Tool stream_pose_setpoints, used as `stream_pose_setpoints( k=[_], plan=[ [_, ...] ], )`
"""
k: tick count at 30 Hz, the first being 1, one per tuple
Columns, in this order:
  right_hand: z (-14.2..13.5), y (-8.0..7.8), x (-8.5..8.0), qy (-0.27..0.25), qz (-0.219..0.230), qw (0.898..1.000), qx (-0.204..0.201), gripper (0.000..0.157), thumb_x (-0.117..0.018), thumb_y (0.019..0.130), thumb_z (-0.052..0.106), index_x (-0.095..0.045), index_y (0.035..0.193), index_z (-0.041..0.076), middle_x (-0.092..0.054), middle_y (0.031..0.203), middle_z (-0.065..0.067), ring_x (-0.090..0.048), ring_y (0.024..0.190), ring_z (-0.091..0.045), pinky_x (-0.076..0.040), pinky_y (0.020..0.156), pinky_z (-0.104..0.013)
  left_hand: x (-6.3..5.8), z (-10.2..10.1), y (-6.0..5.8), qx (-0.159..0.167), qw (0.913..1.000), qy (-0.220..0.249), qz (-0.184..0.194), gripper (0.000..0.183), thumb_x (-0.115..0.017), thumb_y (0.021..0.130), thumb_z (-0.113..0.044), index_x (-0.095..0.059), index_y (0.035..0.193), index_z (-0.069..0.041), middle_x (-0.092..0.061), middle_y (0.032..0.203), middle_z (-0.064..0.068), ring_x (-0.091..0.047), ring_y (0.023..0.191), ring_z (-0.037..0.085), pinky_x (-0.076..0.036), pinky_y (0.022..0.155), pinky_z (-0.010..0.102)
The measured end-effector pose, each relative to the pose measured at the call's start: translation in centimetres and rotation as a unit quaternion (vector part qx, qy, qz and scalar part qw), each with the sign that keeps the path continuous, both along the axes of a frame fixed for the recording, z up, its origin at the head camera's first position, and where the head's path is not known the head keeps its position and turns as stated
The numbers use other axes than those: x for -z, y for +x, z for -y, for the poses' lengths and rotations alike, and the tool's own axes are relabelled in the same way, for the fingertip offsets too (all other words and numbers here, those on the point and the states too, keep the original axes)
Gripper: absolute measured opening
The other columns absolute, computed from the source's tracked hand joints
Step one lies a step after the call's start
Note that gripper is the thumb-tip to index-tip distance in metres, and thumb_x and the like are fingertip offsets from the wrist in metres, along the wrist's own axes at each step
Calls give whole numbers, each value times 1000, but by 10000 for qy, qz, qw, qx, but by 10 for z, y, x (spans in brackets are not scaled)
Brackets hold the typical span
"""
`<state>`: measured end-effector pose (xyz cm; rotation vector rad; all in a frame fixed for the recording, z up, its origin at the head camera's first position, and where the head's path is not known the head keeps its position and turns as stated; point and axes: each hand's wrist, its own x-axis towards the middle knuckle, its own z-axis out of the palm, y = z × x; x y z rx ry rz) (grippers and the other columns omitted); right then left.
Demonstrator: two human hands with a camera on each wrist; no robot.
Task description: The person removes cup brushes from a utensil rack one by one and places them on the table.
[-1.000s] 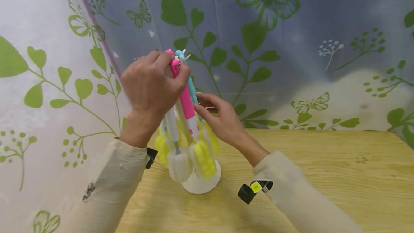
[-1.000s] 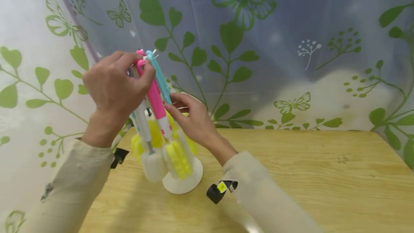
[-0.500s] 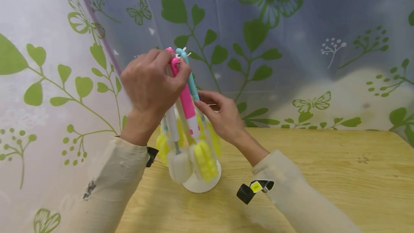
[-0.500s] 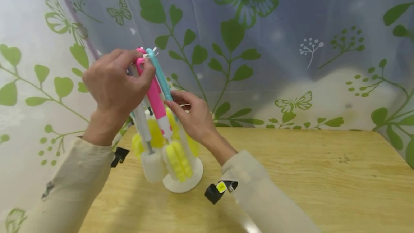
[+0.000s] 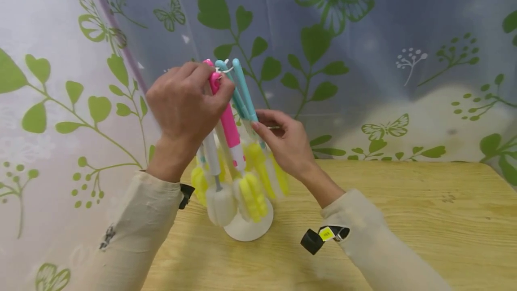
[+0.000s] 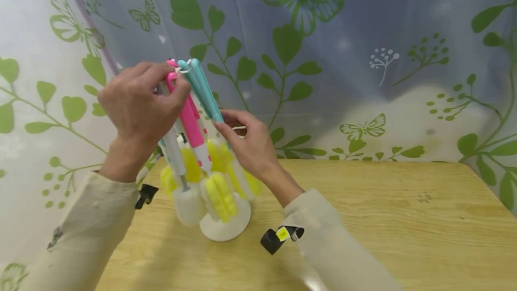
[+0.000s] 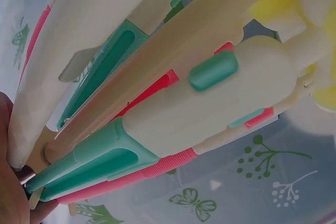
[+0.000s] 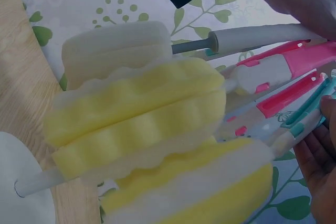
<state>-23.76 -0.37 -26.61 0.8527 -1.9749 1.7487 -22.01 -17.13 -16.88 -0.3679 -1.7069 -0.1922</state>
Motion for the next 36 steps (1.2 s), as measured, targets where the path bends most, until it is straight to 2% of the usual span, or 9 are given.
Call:
stream_pose_setpoints(
  k=[11, 21, 25, 30, 36],
  plan=[
    [-24, 2, 1, -462, 114, 9989, 53, 27, -66, 89, 12, -64, 114, 1, -67, 100, -7, -64, 90, -17, -52, 79, -31, 2, -1, -2, 85, 9999, 53, -96, 28, -53, 80, -21, -57, 57, -4, -63, 63, 9, -46, 47, 26, -29, 47, 34],
    [-42, 3, 13, -353, 354, 9987, 118, 27, -67, 88, 13, -65, 112, 1, -67, 99, -8, -63, 89, -18, -52, 77, -31, 2, -1, -5, 182, 9994, 195, -220, 27, -52, 77, -21, -57, 56, -4, -63, 61, 8, -44, 45, 26, -25, 47, 34],
    [-51, 1, 20, -379, 479, 9979, 217, 27, -68, 88, 13, -65, 112, 2, -66, 98, -8, -63, 88, -19, -52, 75, -30, 2, -1, -6, 314, 9987, 251, -311, 27, -52, 77, -20, -62, 59, -3, -66, 65, 8, -47, 46, 26, -26, 47, 35],
    [-61, 0, 29, -175, 831, 9950, 518, 30, -69, 87, 21, -65, 111, 4, -67, 97, -8, -63, 87, -18, -52, 75, -31, 3, 2, -6, 395, 9981, 269, -378, 29, -50, 79, -20, -66, 64, -1, -70, 72, 8, -51, 49, 27, -28, 46, 36],
    [-72, -2, 46, -76, 1569, 9851, 703, 38, -70, 87, 26, -63, 115, 2, -65, 100, -11, -64, 87, -20, -53, 75, -31, 5, 4, -10, 542, 9967, 388, -471, 32, -49, 80, -22, -66, 63, -1, -71, 74, 8, -54, 51, 29, -28, 47, 37]
  ],
)
